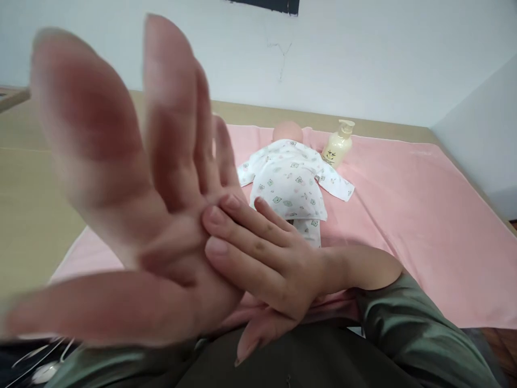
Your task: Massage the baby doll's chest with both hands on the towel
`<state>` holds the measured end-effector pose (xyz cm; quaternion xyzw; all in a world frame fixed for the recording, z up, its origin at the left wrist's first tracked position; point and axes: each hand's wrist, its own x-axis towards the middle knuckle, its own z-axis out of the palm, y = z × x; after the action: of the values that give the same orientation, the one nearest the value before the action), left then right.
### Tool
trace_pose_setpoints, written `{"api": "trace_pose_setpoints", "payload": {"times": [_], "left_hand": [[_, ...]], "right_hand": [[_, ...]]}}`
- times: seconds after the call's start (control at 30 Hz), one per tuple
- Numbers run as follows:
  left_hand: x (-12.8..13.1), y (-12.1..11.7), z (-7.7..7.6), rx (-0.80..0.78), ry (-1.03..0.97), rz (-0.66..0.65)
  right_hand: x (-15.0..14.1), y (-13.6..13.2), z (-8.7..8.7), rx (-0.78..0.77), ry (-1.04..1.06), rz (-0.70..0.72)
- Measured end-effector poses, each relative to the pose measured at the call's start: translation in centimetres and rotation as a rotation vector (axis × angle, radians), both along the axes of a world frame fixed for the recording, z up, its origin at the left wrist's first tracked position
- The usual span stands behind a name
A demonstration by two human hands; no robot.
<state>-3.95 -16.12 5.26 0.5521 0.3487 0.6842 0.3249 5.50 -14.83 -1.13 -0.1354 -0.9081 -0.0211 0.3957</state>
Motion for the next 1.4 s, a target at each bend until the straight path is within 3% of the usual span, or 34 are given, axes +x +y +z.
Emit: {"api": "trace_pose_setpoints", "payload": {"times": [0.1,0.17,0.23,0.3,0.37,0.43,0.53,0.6,0.7,0.8,0.93,1.03,1.17,1.27,1.4], "left_hand": [[-0.1,3.4,-1.2,0.297,-0.144,0.124],[-0.2,6.5,-2.6,0.271,-0.066,-0.002],[-0.2,9.9,-4.6,0.274,0.004,-0.03],[-0.1,13.4,-7.2,0.281,0.144,0.084],[-0.1,16.5,-10.0,0.148,0.279,0.117],[-0.3,18.9,-12.6,0.064,0.383,0.167],[-0.8,20.5,-15.8,-0.015,0.508,0.206],[-1.0,20.7,-17.0,-0.058,0.581,0.199],[-1.0,20.3,-17.8,-0.077,0.655,0.173],[-0.8,20.0,-17.9,-0.094,0.653,0.178],[-0.8,19.9,-17.9,-0.116,0.631,0.18],[-0.8,19.8,-18.0,-0.104,0.63,0.176],[-0.8,19.8,-18.0,-0.1,0.63,0.181],[-0.8,19.8,-17.9,-0.111,0.633,0.18],[-0.7,19.9,-18.0,-0.117,0.646,0.177]], "right_hand": [[0.4,1.1,0.7,-0.059,-0.003,-0.054],[0.8,2.6,1.0,-0.112,0.083,-0.1],[1.2,4.7,1.2,-0.215,0.136,-0.185],[1.6,7.2,1.0,-0.377,0.121,-0.325],[2.0,9.9,0.2,-0.524,0.087,-0.458],[2.3,12.4,-1.3,-0.572,0.025,-0.572],[2.5,15.0,-4.1,-0.508,-0.003,-0.646],[2.5,16.0,-5.9,-0.455,-0.059,-0.641],[2.5,16.8,-7.4,-0.409,-0.146,-0.621],[3.0,17.4,-7.6,-0.452,-0.188,-0.653],[3.5,17.2,-7.5,-0.504,-0.194,-0.832],[2.9,15.8,-7.7,-0.443,-0.189,-0.948],[2.1,14.4,-7.8,-0.387,-0.262,-0.826],[2.6,15.3,-7.4,-0.441,-0.308,-0.739],[3.7,17.1,-7.0,-0.541,-0.268,-0.801]]}}
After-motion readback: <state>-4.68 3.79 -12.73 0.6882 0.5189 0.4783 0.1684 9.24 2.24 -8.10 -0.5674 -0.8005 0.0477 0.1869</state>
